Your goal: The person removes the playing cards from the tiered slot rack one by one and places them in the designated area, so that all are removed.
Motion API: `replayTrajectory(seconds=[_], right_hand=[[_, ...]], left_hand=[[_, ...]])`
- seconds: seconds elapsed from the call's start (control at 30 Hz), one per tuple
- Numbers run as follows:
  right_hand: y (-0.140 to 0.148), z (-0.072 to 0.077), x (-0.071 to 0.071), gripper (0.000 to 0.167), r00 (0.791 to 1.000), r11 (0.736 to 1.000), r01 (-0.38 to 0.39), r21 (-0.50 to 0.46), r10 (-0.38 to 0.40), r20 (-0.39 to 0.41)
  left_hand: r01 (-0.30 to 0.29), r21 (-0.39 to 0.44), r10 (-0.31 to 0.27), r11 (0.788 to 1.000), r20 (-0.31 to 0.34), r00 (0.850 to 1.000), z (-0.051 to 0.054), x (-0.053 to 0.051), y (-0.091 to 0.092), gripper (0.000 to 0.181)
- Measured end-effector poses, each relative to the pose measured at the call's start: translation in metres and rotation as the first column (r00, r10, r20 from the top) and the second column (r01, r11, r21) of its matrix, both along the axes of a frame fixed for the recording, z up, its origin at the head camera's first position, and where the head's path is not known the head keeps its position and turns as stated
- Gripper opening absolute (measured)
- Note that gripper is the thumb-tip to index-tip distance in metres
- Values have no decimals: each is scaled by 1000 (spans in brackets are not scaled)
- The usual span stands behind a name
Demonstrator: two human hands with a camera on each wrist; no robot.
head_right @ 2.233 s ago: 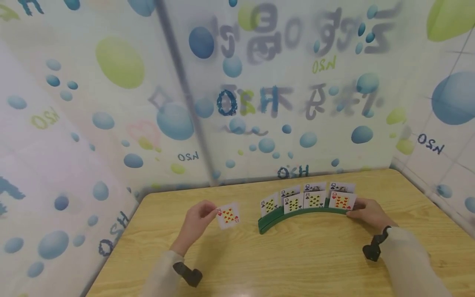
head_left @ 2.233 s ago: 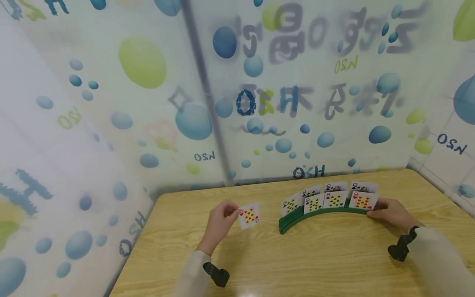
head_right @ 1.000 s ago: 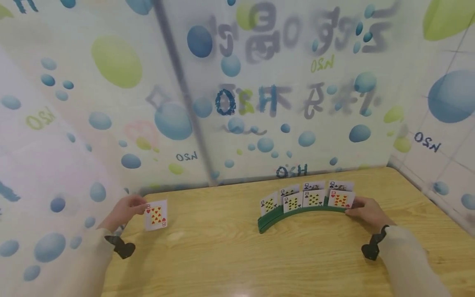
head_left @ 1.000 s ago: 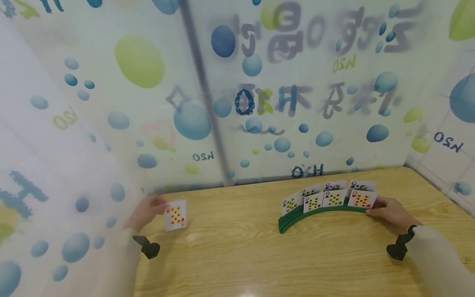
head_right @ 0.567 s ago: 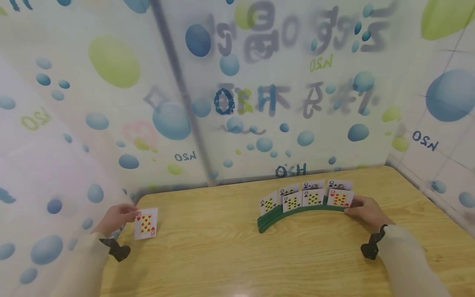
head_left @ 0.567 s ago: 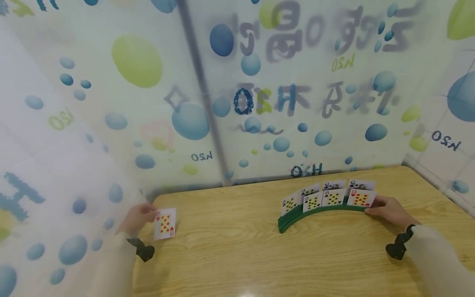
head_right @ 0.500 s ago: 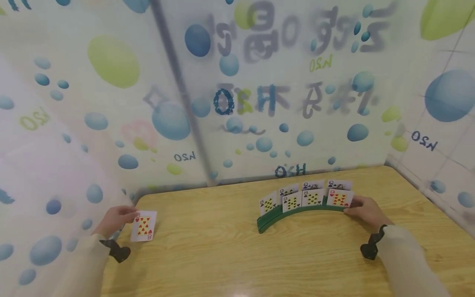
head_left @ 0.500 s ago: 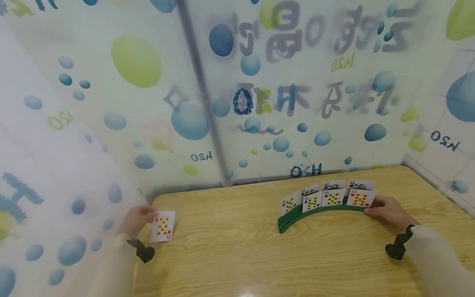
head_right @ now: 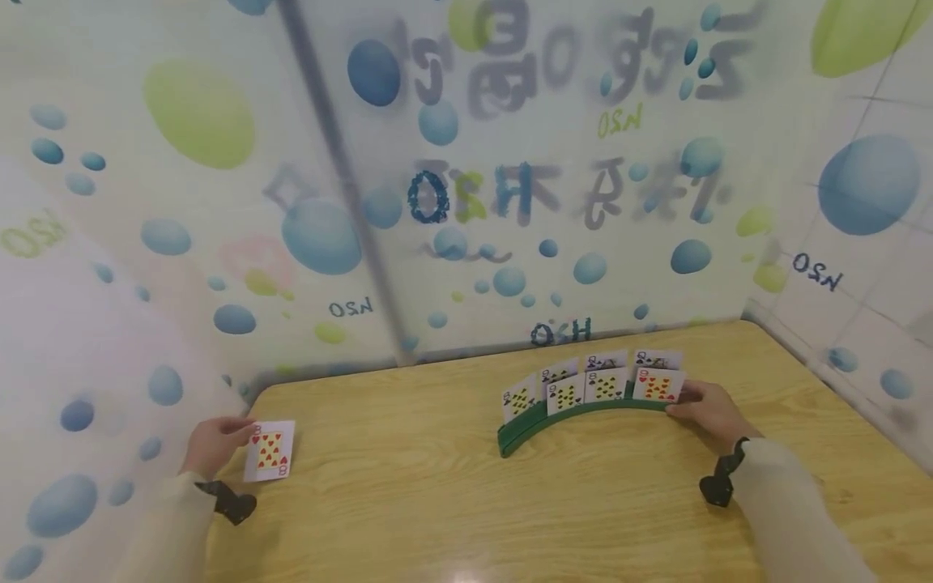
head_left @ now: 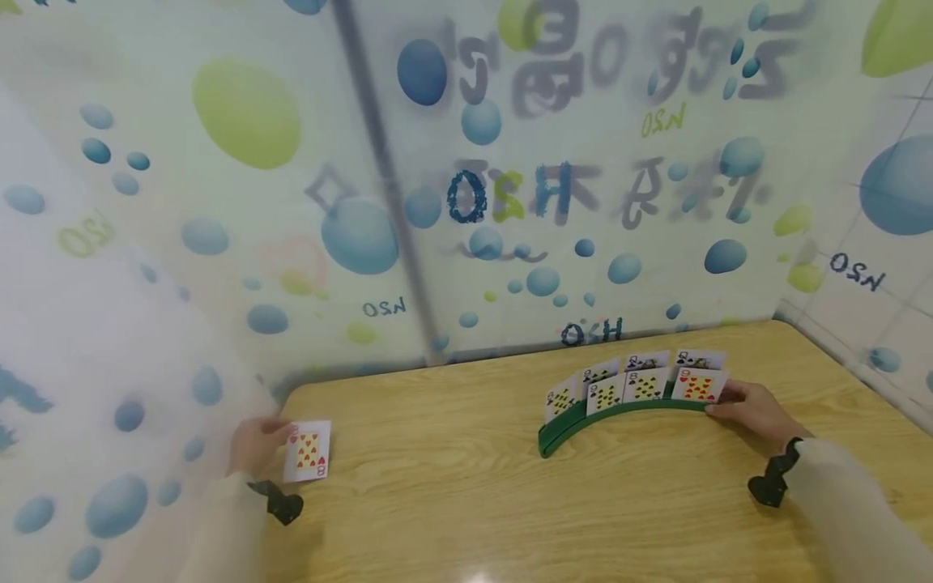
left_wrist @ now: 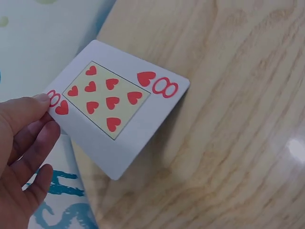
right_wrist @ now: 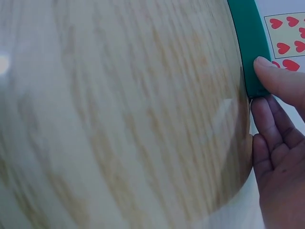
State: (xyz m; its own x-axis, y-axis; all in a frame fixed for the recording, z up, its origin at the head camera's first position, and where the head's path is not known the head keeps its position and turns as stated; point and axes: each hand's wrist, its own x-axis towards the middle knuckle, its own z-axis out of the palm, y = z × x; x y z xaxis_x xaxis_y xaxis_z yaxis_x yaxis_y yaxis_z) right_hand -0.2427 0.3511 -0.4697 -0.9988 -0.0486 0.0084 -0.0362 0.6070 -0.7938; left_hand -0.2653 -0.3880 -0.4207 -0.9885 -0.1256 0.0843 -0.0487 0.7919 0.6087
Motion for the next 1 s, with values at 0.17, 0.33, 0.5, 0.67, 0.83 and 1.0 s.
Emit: replayTrajectory(seconds=[0.17, 0.33, 0.5, 0.67, 0.83, 1.0], right_hand=[[1, 1, 0, 56, 1000, 1000, 12, 16, -12, -5], [-2, 3, 1, 56, 1000, 1000, 17, 21, -17, -3], [-4, 2, 2, 57, 1000, 999, 17, -30, -16, 21], [-2, 0, 1, 57, 1000, 1000, 15, 4, -15, 21], [-2, -1, 1, 55, 1000, 1000, 17, -7, -17, 13], [-3, 0, 1, 55, 1000, 1000, 22, 2, -22, 8]], left_hand=[[-82, 20, 81, 996, 69, 994, -11, -2, 4, 37], [-165, 24, 163, 986, 84, 983, -16, 1, 17, 35], [-132, 15, 130, 991, 96, 987, -26, 1, 20, 35], [-139, -27, 141, 990, 106, 984, -36, -1, 21, 33], [-193, -29, 195, 981, 82, 977, -41, -2, 27, 29], [-205, -18, 205, 979, 39, 978, -42, -1, 30, 26]])
